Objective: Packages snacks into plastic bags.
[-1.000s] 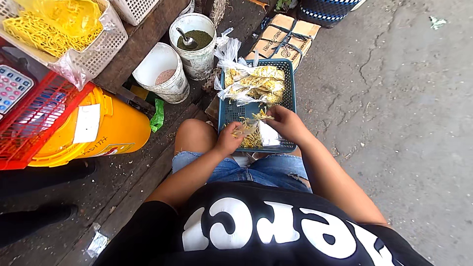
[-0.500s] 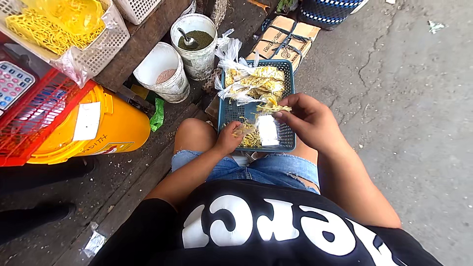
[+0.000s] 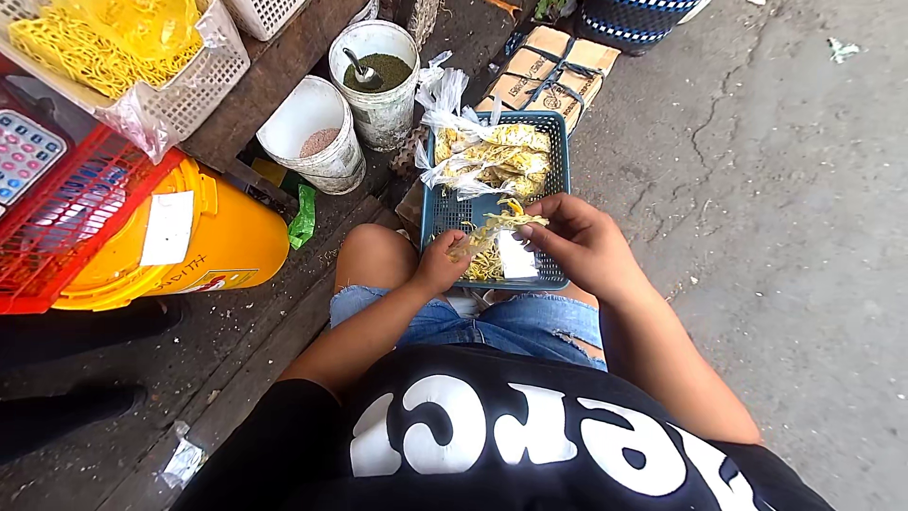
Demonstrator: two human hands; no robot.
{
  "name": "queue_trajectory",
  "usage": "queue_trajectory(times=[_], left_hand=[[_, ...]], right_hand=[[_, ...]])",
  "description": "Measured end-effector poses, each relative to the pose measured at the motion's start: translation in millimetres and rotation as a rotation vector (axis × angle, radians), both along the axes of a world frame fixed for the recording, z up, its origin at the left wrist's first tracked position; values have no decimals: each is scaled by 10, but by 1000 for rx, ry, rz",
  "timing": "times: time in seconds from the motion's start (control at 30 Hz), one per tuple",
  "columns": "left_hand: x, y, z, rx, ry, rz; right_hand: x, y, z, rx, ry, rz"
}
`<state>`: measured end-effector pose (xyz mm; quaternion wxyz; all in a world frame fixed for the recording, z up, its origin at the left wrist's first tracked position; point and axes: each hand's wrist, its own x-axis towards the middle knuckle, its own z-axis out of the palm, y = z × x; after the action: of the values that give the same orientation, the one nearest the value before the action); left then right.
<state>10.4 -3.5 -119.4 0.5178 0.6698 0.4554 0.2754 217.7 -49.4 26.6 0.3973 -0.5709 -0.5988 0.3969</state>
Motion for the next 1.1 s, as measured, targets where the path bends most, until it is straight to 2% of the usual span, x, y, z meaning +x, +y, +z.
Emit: queue_trajectory(times=[0.23,0.67,0.8,1.0,1.1], left_hand=[[8,2,32,-27,26,-5],[4,16,-15,-26,-32,34],[5,23,-14,-40,-25,25],[-10,10,-12,11,-43,7],[-12,12,-18,4,-49,-4]], right_hand=[[-63,82,-68,78,-30,-71],[-193,-210,-210,262,6,94],[-162,-203,-265,172,65,96],[-102,-112,-162,-158,91,2],[-82,-103,-148,-184,99,36]])
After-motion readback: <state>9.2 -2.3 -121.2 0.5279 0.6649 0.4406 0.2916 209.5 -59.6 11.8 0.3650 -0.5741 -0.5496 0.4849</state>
